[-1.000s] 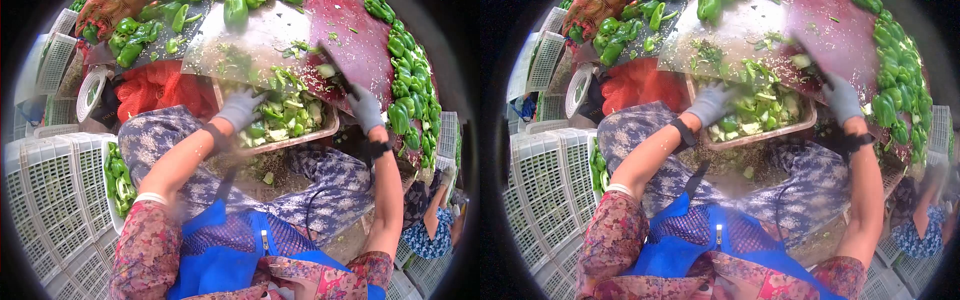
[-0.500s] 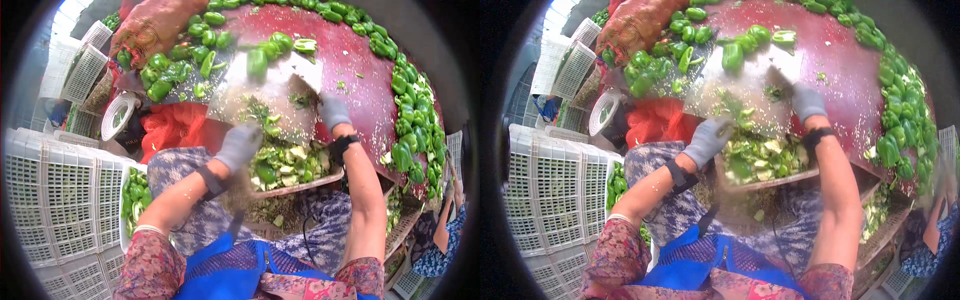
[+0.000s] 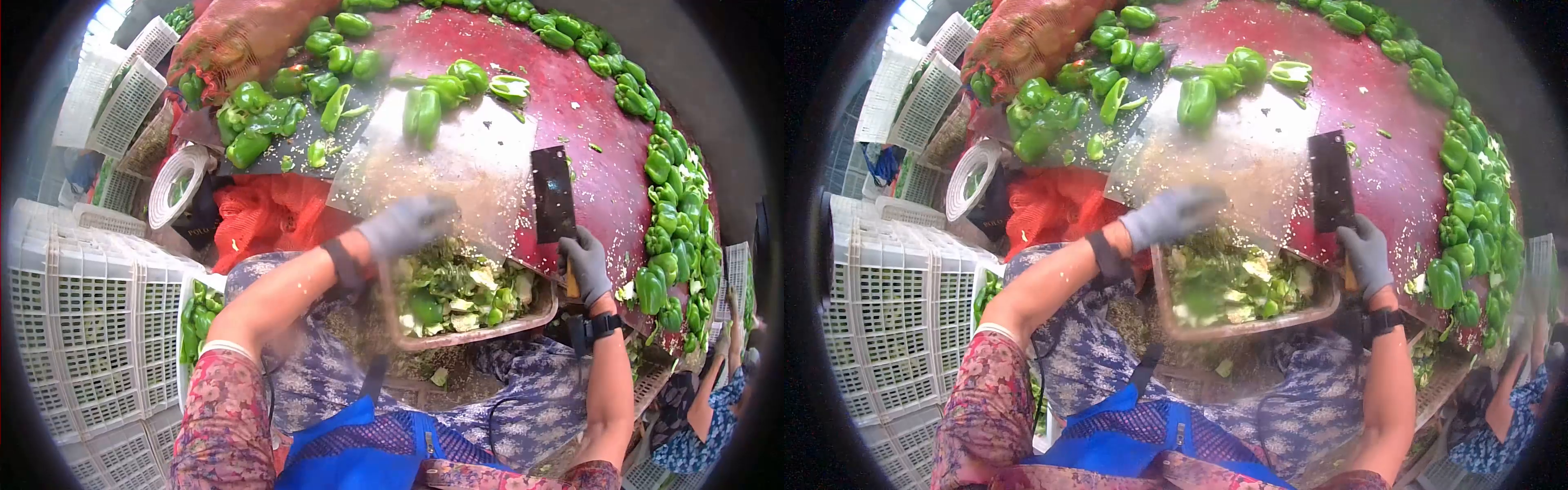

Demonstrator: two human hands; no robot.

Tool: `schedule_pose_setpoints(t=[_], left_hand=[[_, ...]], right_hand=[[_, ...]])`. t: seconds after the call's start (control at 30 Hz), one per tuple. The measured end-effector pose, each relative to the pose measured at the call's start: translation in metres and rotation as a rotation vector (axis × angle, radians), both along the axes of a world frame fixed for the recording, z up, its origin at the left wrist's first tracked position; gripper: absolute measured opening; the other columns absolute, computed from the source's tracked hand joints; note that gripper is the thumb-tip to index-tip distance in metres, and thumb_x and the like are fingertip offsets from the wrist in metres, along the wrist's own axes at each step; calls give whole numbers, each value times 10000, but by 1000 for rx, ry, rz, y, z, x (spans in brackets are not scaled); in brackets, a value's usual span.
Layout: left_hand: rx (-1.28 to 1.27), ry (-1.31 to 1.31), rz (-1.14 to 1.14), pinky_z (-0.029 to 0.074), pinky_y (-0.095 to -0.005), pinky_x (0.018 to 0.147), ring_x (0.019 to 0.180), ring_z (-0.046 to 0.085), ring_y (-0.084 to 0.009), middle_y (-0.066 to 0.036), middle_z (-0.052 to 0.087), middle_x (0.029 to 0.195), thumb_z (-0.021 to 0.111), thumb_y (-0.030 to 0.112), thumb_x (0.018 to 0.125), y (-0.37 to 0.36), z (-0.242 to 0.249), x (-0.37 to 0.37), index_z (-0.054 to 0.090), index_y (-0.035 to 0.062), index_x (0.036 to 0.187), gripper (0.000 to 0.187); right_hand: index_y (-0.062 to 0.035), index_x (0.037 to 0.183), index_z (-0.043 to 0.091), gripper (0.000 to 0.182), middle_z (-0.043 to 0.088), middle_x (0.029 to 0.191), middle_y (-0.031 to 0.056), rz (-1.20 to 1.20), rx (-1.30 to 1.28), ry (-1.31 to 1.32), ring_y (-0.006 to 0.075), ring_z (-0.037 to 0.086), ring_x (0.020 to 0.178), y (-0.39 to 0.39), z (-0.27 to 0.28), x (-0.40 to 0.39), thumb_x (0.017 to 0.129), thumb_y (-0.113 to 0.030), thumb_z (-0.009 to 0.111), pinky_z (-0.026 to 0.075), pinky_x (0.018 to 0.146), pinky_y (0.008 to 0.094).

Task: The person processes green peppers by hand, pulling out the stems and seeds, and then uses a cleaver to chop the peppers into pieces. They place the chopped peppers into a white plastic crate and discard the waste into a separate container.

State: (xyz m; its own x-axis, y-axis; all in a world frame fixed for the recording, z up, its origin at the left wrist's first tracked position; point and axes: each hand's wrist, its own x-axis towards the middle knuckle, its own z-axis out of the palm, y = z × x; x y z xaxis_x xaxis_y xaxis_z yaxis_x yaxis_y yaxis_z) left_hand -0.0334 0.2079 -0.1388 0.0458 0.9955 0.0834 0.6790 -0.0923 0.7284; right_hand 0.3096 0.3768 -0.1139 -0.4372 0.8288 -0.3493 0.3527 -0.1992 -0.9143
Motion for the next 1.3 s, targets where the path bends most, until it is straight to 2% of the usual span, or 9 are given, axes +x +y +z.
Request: schedule_pose_setpoints(t=[0.13, 0.3, 0.4, 0.63, 0.7, 0.8, 1.03, 1.2, 1.3], left_hand=[[131, 217, 683, 465, -450, 1011, 1203, 591, -355, -195, 615, 1298, 633, 239, 879, 70, 14, -47, 571, 109, 1348, 490], [-215, 237, 745, 453, -444, 1024, 1212, 587, -351, -194, 617, 1298, 648, 296, 820, 112, 10, -72, 494, 123, 1424, 647], [-156, 186, 727, 456, -438, 1019, 1199, 594, -357, -197, 628, 1282, 633, 278, 835, 113, 2, -74, 465, 151, 1452, 651], [134, 95, 598, 487, -456, 939, 1072, 623, -408, -239, 668, 1117, 603, 246, 891, 86, -28, -75, 623, 81, 1251, 396], [40, 133, 515, 484, -443, 962, 1087, 619, -392, -227, 666, 1134, 590, 173, 883, 62, -8, -53, 620, 61, 1252, 387], [93, 186, 358, 483, -442, 967, 1092, 621, -387, -220, 664, 1152, 592, 145, 866, 30, 6, -38, 614, 57, 1262, 406], [-43, 64, 597, 518, -361, 922, 1054, 673, -296, -192, 685, 1166, 597, 159, 854, 1, 25, -74, 660, 79, 1236, 396], [-141, -94, 716, 512, -363, 932, 1059, 674, -304, -176, 698, 1153, 595, 236, 826, -38, 76, -89, 670, 109, 1249, 448], [-192, -260, 616, 535, -311, 875, 1010, 677, -209, -139, 703, 1143, 612, 189, 812, -52, 65, -105, 615, 20, 1305, 522]], right_hand=[[2, 1099, 666, 299, 684, 858, 51, 36, 247, -300, 131, 630, 795, 34, -37, 17, 879, -201, 652, 510, 704, 308], [-13, 1124, 633, 366, 665, 1032, 203, 145, 580, -839, 399, 638, 980, 10, -5, -13, 861, -267, 630, 500, 848, 471], [-35, 1214, 595, 435, 637, 1083, 190, 141, 945, -876, 365, 620, 1036, -4, -1, -31, 854, -267, 670, 495, 871, 471], [-59, 1369, 484, 583, 584, 1250, 208, 400, 661, -342, 397, 593, 1111, -38, 1, -124, 868, -274, 689, 485, 957, 471], [-51, 1400, 448, 630, 530, 1338, 236, 340, 954, -223, 425, 561, 1172, -40, -14, -161, 875, -303, 688, 475, 994, 466], [-71, 1458, 425, 768, 540, 1368, 235, 218, 594, -225, 381, 568, 1227, -50, -11, -208, 829, -377, 743, 479, 1010, 426], [-138, 1317, 589, 500, 650, 1173, 211, 167, 468, -262, 370, 630, 1085, -54, -35, -223, 821, -147, 648, 499, 947, 421], [-91, 1324, 556, 566, 597, 1281, 212, 123, 809, -473, 388, 551, 1215, -33, -44, -208, 769, -93, 666, 472, 1015, 417], [-85, 1329, 548, 564, 558, 1353, 200, 288, 1064, -170, 389, 514, 1258, -75, 9, -202, 775, -65, 644, 449, 1055, 424]])
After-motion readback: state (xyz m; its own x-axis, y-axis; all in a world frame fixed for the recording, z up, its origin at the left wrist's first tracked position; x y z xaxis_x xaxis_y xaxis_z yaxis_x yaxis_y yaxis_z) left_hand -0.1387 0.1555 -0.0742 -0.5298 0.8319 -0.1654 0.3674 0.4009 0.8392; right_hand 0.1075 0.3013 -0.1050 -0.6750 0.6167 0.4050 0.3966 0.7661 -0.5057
